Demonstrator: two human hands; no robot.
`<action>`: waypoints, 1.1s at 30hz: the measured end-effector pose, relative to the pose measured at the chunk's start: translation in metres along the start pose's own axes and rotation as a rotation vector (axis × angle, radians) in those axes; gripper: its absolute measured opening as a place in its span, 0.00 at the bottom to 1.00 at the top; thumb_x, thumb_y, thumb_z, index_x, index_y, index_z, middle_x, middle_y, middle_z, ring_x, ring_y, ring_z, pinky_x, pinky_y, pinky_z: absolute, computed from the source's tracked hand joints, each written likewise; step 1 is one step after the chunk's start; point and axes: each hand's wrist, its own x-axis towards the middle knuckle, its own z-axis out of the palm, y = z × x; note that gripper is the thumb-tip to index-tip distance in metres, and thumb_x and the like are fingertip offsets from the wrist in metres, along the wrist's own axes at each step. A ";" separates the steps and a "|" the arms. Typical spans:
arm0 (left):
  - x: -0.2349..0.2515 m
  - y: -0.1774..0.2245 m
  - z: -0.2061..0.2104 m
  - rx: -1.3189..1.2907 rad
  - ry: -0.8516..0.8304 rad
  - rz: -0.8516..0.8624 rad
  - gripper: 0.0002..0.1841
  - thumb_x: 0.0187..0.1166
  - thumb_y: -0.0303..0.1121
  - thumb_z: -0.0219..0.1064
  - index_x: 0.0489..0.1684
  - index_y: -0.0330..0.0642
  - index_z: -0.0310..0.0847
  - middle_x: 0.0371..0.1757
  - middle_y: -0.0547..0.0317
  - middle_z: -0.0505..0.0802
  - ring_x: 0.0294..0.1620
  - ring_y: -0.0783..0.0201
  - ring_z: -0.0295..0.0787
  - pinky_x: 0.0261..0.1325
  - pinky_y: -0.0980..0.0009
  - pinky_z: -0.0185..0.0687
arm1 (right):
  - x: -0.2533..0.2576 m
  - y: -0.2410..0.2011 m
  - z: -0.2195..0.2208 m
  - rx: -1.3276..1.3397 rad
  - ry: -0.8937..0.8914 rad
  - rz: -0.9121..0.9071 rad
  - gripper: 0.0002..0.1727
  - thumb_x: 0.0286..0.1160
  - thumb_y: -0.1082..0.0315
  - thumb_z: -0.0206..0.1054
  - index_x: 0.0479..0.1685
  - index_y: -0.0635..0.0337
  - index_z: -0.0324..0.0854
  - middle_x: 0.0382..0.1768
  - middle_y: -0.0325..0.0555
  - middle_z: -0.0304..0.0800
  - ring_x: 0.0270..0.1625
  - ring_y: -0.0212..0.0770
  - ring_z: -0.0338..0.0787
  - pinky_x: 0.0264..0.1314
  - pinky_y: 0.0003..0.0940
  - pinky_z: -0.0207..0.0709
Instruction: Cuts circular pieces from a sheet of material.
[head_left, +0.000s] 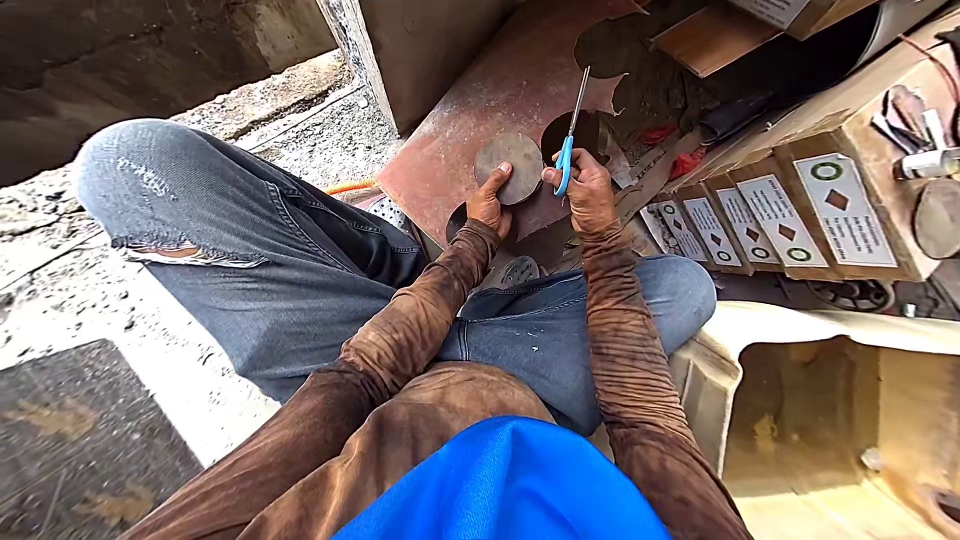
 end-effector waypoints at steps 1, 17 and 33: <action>0.001 0.000 -0.001 0.004 -0.003 0.000 0.17 0.81 0.25 0.67 0.66 0.31 0.74 0.57 0.41 0.90 0.59 0.51 0.89 0.67 0.52 0.86 | 0.000 0.000 0.002 -0.018 0.029 0.014 0.21 0.68 0.70 0.79 0.58 0.66 0.78 0.35 0.39 0.93 0.35 0.27 0.90 0.42 0.24 0.86; 0.007 -0.002 -0.005 0.056 0.044 0.003 0.22 0.78 0.25 0.71 0.69 0.29 0.73 0.59 0.39 0.90 0.60 0.49 0.89 0.67 0.50 0.86 | 0.006 -0.012 0.013 -0.230 0.079 0.212 0.29 0.58 0.70 0.85 0.61 0.65 0.80 0.36 0.45 0.95 0.34 0.33 0.92 0.40 0.31 0.88; 0.004 -0.001 -0.003 0.004 0.028 -0.021 0.17 0.81 0.27 0.68 0.65 0.30 0.76 0.58 0.41 0.90 0.60 0.51 0.89 0.68 0.53 0.85 | 0.007 -0.008 0.013 -0.219 0.134 0.163 0.28 0.55 0.70 0.86 0.57 0.65 0.81 0.30 0.42 0.92 0.29 0.29 0.89 0.36 0.26 0.86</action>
